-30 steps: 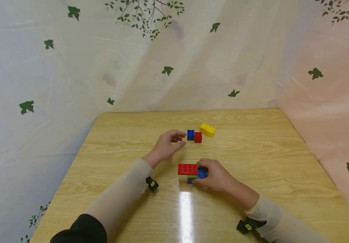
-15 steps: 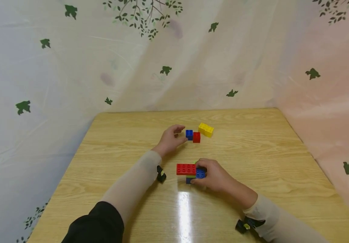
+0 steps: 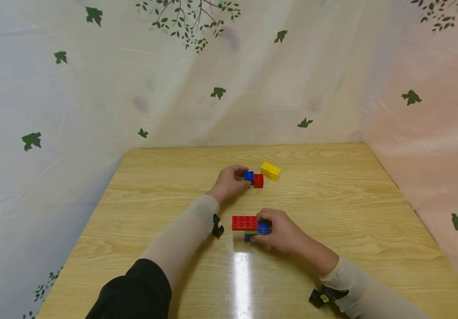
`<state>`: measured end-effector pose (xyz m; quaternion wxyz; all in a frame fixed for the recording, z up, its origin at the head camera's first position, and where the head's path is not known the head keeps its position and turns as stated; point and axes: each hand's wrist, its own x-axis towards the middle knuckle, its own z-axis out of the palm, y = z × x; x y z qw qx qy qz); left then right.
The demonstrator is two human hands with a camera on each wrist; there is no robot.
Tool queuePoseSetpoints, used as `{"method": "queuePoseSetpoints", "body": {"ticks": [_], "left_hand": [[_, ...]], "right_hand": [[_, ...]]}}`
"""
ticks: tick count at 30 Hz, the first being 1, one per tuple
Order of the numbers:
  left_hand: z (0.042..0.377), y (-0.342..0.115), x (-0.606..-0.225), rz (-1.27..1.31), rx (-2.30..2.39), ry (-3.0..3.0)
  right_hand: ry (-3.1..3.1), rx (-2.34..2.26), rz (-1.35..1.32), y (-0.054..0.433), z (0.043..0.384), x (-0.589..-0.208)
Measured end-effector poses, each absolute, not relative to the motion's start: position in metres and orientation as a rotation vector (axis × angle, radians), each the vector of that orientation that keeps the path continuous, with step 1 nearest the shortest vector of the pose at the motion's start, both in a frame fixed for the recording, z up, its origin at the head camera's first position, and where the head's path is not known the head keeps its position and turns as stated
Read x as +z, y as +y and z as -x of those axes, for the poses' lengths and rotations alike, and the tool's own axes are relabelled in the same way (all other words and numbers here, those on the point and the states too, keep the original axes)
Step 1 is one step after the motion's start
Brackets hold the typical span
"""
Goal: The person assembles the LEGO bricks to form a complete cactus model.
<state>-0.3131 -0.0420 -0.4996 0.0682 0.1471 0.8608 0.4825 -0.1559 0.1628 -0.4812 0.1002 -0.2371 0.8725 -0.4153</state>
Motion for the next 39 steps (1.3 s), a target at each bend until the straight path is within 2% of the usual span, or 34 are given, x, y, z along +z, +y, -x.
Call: {"method": "queuePoseSetpoints", "body": {"ticks": [25,39], "left_hand": [[0.313,-0.042,-0.501,-0.391,1.451,2.618],[0.305,-0.056,-0.497,-0.375,1.504,2.601]], "right_hand": [[2.600,-1.214,0.706,0.163,0.154,-0.480],[2.605,-1.196,0.722,0.163,0.153,-0.479]]}}
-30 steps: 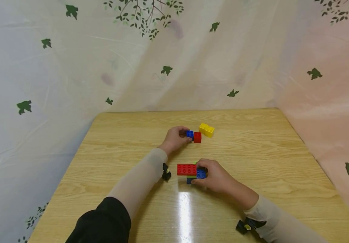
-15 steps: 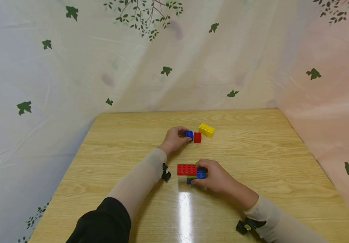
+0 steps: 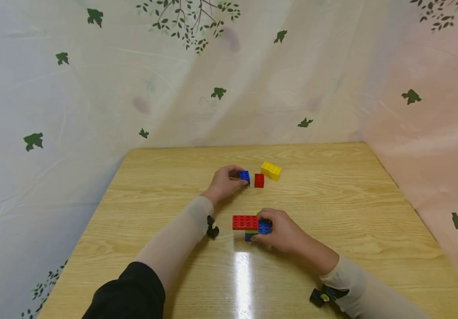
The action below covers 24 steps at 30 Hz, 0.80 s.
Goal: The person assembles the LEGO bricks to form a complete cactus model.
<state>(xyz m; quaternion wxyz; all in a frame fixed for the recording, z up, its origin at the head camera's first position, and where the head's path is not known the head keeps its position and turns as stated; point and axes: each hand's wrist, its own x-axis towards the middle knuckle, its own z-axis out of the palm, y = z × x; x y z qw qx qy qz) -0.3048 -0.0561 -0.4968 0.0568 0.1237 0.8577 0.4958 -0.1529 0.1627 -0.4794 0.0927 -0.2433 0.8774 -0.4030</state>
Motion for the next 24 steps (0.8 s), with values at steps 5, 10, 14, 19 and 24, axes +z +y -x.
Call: {"method": "queuePoseSetpoints", "body": {"ticks": [5,10,14,19,24], "left_hand": [[0.300,-0.067,-0.493,-0.293,1.597,2.529],[0.296,-0.078,-0.490,-0.265,1.641,2.499],[0.293,-0.083,-0.487,-0.291,1.656,2.496],[0.287,-0.088,-0.478,-0.364,1.662,2.513],[0.279,-0.094,-0.469,-0.430,1.633,2.543]], "right_hand": [[2.612,-1.183,0.723,0.162,0.154,-0.479],[2.611,-1.181,0.708,0.162,0.154,-0.480],[2.605,-1.190,0.701,0.163,0.154,-0.481],[2.599,-1.198,0.696,0.163,0.154,-0.481],[2.594,-1.191,0.676,0.163,0.153,-0.480]]}}
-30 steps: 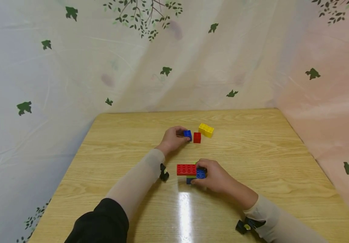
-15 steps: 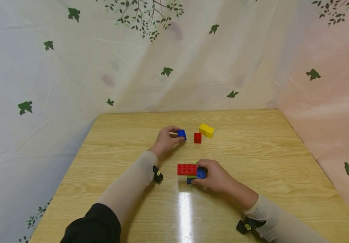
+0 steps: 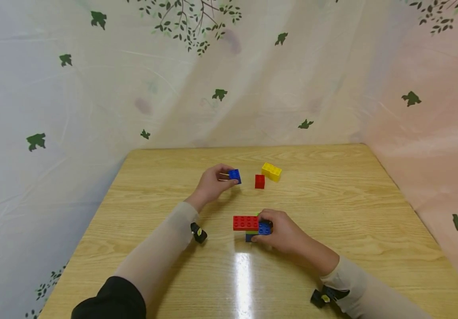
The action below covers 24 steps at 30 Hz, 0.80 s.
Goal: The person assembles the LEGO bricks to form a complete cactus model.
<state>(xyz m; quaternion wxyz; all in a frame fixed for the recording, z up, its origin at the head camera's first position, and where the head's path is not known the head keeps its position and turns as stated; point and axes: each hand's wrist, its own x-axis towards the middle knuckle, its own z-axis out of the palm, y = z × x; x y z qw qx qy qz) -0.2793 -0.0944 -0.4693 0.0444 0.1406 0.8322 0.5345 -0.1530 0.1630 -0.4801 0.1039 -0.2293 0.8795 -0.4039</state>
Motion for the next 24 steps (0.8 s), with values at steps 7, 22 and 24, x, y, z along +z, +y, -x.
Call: {"method": "queuePoseSetpoints", "body": {"ticks": [7,22,24], "left_hand": [[0.267,-0.100,-0.462,-0.523,1.660,2.528],[0.225,-0.108,-0.453,-0.654,1.676,2.469],[0.219,-0.109,-0.453,-0.668,1.671,2.467]], "right_hand": [[2.604,-1.182,0.675,0.163,0.153,-0.479],[2.600,-1.206,0.701,0.162,0.152,-0.481],[2.597,-1.208,0.703,0.162,0.152,-0.481]]}}
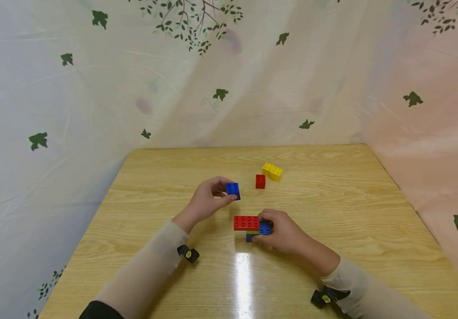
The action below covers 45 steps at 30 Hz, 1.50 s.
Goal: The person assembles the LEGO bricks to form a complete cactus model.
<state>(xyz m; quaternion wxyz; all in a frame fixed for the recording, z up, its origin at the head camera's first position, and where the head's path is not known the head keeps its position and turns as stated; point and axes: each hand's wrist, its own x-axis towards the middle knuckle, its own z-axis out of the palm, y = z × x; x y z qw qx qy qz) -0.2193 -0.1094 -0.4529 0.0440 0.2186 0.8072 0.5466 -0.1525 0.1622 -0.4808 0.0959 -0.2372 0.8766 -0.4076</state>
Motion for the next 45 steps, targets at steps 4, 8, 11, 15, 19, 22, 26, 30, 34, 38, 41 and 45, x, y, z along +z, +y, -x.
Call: {"method": "queuePoseSetpoints", "body": {"ticks": [4,8,11,15,19,22,26,30,34,38,41,45], "left_hand": [[0.207,-0.112,-0.453,-0.671,1.674,2.438],[0.196,-0.114,-0.451,-0.688,1.693,2.404],[0.188,-0.115,-0.449,-0.713,1.701,2.389],[0.179,-0.116,-0.444,-0.752,1.708,2.368],[0.172,-0.116,-0.442,-0.769,1.717,2.357],[0.168,-0.117,-0.442,-0.785,1.720,2.360],[0.162,-0.118,-0.443,-0.798,1.726,2.349],[0.157,-0.118,-0.445,-0.805,1.728,2.336],[0.155,-0.117,-0.446,-0.827,1.728,2.345],[0.155,-0.115,-0.447,-0.848,1.734,2.358],[0.153,-0.115,-0.448,-0.861,1.729,2.366],[0.151,-0.116,-0.450,-0.850,1.739,2.335]], "right_hand": [[2.595,-1.208,0.707,0.162,0.152,-0.481],[2.601,-1.205,0.690,0.162,0.152,-0.482],[2.601,-1.208,0.685,0.162,0.152,-0.482],[2.598,-1.213,0.696,0.162,0.152,-0.484],[2.591,-1.232,0.710,0.162,0.151,-0.485],[2.586,-1.244,0.718,0.162,0.151,-0.485],[2.579,-1.253,0.710,0.162,0.151,-0.484],[2.581,-1.243,0.698,0.162,0.151,-0.483],[2.596,-1.238,0.700,0.163,0.153,-0.482],[2.596,-1.252,0.706,0.163,0.154,-0.481],[2.591,-1.252,0.719,0.163,0.154,-0.481],[2.590,-1.258,0.726,0.163,0.153,-0.481]]}}
